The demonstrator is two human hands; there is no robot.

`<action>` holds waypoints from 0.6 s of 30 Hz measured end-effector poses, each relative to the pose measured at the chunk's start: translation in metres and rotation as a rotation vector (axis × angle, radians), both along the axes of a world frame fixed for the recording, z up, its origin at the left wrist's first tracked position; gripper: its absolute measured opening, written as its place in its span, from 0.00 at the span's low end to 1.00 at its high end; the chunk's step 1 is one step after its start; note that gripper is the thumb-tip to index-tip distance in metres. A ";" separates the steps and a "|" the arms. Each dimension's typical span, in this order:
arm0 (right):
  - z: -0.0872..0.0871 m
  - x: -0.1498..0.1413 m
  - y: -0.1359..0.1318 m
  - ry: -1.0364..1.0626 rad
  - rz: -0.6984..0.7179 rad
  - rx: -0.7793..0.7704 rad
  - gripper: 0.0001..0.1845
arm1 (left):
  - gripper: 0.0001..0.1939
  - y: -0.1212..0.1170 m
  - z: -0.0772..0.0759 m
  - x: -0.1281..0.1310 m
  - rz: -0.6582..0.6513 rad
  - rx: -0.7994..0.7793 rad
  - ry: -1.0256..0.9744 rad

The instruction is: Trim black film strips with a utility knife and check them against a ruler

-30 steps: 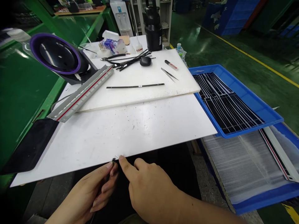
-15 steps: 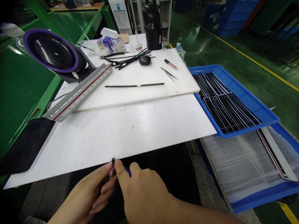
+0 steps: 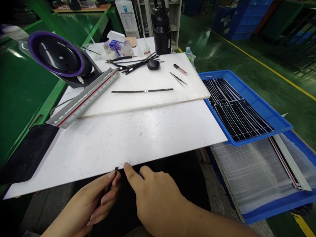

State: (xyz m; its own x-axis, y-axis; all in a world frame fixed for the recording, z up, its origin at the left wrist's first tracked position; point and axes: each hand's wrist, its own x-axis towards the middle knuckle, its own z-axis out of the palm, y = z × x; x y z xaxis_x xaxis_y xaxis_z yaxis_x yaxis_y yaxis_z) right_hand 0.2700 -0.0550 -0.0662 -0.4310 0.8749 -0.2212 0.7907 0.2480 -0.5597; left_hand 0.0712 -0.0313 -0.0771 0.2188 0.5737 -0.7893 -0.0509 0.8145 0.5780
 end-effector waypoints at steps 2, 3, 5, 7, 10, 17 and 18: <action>0.002 0.001 0.002 -0.032 0.005 0.007 0.35 | 0.21 0.001 0.000 0.000 -0.023 0.006 0.014; 0.002 0.001 0.002 -0.039 0.007 0.011 0.35 | 0.21 0.002 0.000 0.001 -0.034 0.008 0.018; 0.004 0.001 0.003 -0.036 0.013 0.014 0.35 | 0.21 0.003 0.000 0.001 -0.053 0.012 0.016; 0.006 0.002 0.004 -0.028 0.018 0.019 0.35 | 0.21 0.005 0.001 0.002 -0.073 0.014 0.012; 0.007 0.004 0.004 -0.026 0.032 0.033 0.34 | 0.22 0.007 0.002 0.002 -0.099 0.010 0.017; 0.004 0.006 0.006 -0.018 0.059 0.056 0.33 | 0.25 0.010 -0.001 0.002 -0.132 0.007 0.061; 0.004 0.006 0.006 -0.023 0.059 0.055 0.33 | 0.25 0.010 0.000 0.002 -0.134 0.008 0.063</action>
State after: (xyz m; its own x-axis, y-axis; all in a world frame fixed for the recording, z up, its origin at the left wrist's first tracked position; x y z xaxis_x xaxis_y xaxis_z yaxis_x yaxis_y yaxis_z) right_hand 0.2758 -0.0486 -0.0622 -0.4775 0.8591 -0.1841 0.7862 0.3243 -0.5260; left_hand 0.0731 -0.0213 -0.0774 0.2440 0.5490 -0.7994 0.0941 0.8070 0.5830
